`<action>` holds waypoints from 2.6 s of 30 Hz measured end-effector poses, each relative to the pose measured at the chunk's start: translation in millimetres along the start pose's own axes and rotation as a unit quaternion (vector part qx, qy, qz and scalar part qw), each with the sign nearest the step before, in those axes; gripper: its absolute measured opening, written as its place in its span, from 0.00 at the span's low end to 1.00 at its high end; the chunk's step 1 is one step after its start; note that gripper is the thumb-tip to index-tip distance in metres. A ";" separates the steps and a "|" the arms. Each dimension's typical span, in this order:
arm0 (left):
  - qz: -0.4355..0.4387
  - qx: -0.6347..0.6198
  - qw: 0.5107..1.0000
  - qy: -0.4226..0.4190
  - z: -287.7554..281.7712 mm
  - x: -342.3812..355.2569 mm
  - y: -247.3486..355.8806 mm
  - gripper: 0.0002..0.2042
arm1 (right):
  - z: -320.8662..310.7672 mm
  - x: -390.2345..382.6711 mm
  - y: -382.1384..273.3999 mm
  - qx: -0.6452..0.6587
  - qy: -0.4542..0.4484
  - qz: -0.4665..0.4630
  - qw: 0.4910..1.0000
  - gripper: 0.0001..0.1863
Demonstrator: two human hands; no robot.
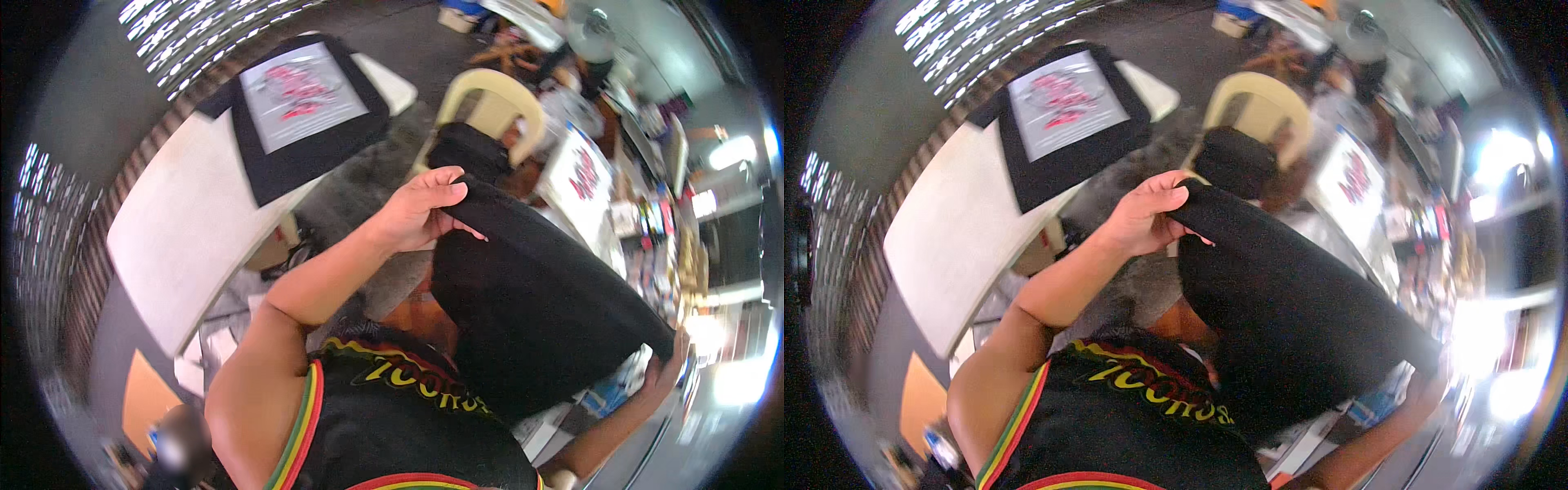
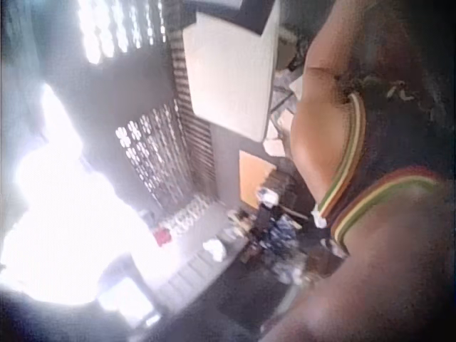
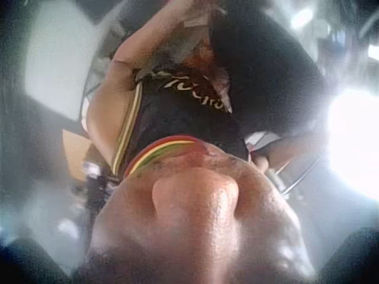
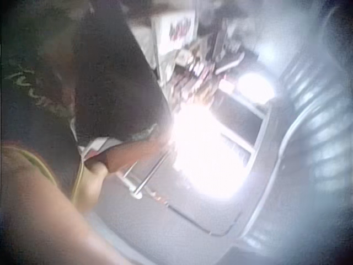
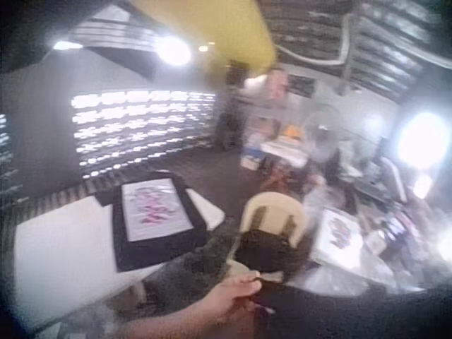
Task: The person places a black t-shirt on a heat press, aligns a printed transfer sheet on the back, and closes the press to apply the design. They then remove the finished shirt and repeat the process with another shirt.
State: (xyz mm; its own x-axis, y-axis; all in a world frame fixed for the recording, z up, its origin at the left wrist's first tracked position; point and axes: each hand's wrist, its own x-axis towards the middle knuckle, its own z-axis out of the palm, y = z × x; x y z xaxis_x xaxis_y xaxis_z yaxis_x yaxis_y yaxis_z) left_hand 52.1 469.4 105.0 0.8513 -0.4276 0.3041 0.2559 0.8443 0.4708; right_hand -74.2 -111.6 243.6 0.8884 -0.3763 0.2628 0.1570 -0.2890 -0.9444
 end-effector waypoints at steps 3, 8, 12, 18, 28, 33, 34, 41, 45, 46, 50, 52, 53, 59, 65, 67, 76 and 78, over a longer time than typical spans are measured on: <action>0.062 0.125 0.987 0.084 -17.0 -60.5 64.1 0.14 | 122.7 64.4 19.7 0.023 -0.088 -0.065 0.994 0.13; 0.041 0.470 0.814 0.338 -39.6 -193.8 107.6 0.13 | 293.8 60.6 82.5 0.133 -0.181 0.230 0.947 0.07; 0.058 0.360 0.771 0.522 -7.4 -271.9 77.7 0.16 | 379.0 48.9 103.3 0.087 -0.387 0.326 0.858 0.07; 0.452 0.399 0.654 0.458 58.3 -366.9 87.9 0.14 | 477.5 156.0 42.8 0.065 -0.450 -0.173 0.874 0.14; 0.628 0.385 0.562 0.376 116.1 -429.6 373.3 0.14 | 855.0 -3.9 -235.0 0.303 -0.675 0.038 0.671 0.13; 0.730 0.445 0.352 0.381 220.5 -450.0 430.5 0.14 | 857.5 -61.5 -360.2 0.452 -0.627 -0.116 0.623 0.11; 0.713 0.467 0.353 0.386 231.8 -474.1 438.5 0.15 | 864.6 -74.2 -361.8 0.453 -0.633 -0.092 0.622 0.12; 0.611 0.367 0.460 0.529 107.1 -572.8 380.4 0.12 | 925.9 -170.1 -199.6 0.255 -0.673 -0.005 0.695 0.12; 0.529 0.290 0.452 0.657 6.2 -615.0 262.7 0.08 | 922.9 -215.6 -49.5 0.134 -0.692 0.083 0.705 0.11; 0.503 0.272 0.424 0.702 -26.0 -646.5 226.6 0.06 | 917.1 -233.3 -16.8 0.121 -0.696 0.121 0.697 0.11; 0.372 0.141 0.366 0.841 -110.3 -665.8 124.4 0.07 | 894.9 -283.2 97.7 -0.048 -0.660 0.007 0.750 0.10; 0.294 0.129 0.304 0.897 -139.2 -681.9 101.8 0.09 | 898.2 -299.2 151.6 -0.096 -0.672 -0.003 0.735 0.10; 0.216 0.159 0.229 0.936 -143.4 -706.0 83.0 0.13 | 893.9 -314.3 156.4 -0.094 -0.682 -0.028 0.724 0.10; -0.044 0.232 0.042 0.971 -152.5 -688.2 62.4 0.15 | 863.7 -319.6 147.5 -0.199 -0.696 -0.050 0.688 0.11; -0.063 0.613 -0.062 0.785 -168.4 -563.9 74.8 0.23 | 802.1 -267.8 152.6 -0.181 -0.742 -0.193 0.616 0.18; -0.074 0.677 -0.005 0.732 -191.8 -505.0 92.3 0.27 | 773.1 -224.0 162.7 -0.207 -0.754 -0.195 0.592 0.19; -0.347 0.559 0.011 0.753 -202.6 -457.0 107.5 0.31 | 516.9 -19.6 246.0 -0.380 -0.551 -0.130 0.732 0.17; -0.178 0.535 0.061 0.823 -197.0 -474.6 101.6 0.28 | 456.5 -21.1 276.1 -0.363 -0.511 -0.091 0.774 0.17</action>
State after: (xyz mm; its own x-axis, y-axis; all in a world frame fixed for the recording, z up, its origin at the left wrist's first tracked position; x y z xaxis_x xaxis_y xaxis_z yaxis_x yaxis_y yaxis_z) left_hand -235.6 821.8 -154.6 -0.0039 0.9993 0.0363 0.9666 -0.0055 0.2564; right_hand 147.3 218.4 -112.9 0.8161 0.5132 -0.2658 0.3645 -0.8139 -0.4525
